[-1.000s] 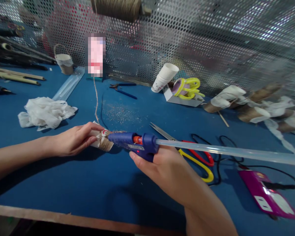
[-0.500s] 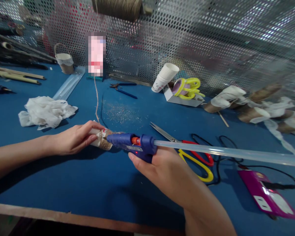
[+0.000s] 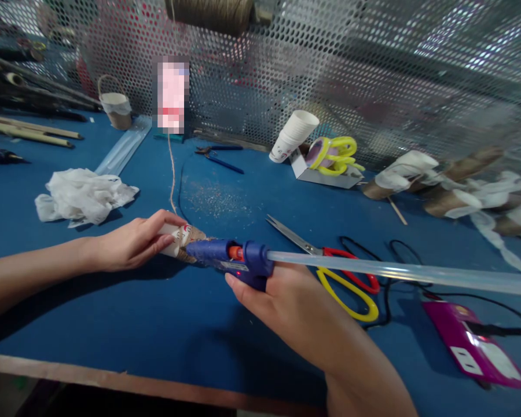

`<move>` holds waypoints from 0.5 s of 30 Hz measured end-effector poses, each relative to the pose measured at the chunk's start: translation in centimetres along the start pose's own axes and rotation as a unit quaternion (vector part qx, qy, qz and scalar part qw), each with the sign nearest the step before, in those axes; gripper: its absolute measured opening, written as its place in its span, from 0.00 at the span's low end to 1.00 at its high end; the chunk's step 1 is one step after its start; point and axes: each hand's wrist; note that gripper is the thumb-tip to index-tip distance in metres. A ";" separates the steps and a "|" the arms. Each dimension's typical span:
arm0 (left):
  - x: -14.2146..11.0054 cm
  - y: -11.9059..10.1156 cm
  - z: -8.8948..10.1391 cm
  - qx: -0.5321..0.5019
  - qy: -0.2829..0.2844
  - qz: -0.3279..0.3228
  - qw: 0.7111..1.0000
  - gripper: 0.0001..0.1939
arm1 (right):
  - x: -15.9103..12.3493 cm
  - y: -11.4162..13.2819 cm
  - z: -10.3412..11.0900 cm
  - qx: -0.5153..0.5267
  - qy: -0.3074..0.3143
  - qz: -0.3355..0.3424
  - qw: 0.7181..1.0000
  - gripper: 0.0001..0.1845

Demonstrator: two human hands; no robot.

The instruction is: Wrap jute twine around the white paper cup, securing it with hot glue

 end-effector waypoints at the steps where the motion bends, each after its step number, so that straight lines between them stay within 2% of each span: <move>1: 0.0 0.0 0.0 0.000 0.000 0.002 1.000 0.13 | 0.0 0.1 0.0 0.005 0.005 -0.004 1.000 0.21; 4: 0.0 0.0 0.0 -0.002 -0.001 0.003 1.000 0.14 | 0.1 0.2 0.1 0.015 0.019 -0.007 1.000 0.18; 10: 0.0 -0.1 0.0 -0.017 -0.001 0.001 1.000 0.13 | 0.3 0.1 0.5 0.012 0.023 -0.004 1.000 0.25; 15: 0.0 -0.1 0.1 -0.020 -0.001 -0.001 1.000 0.13 | 0.6 -0.2 0.2 0.032 -0.006 -0.035 0.999 0.16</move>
Point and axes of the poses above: each hand's wrist, its own x-axis towards the middle knuckle, its own z-axis out of the back of the hand, y = z × x, and after that the axes turned 2 degrees about x, right-handed
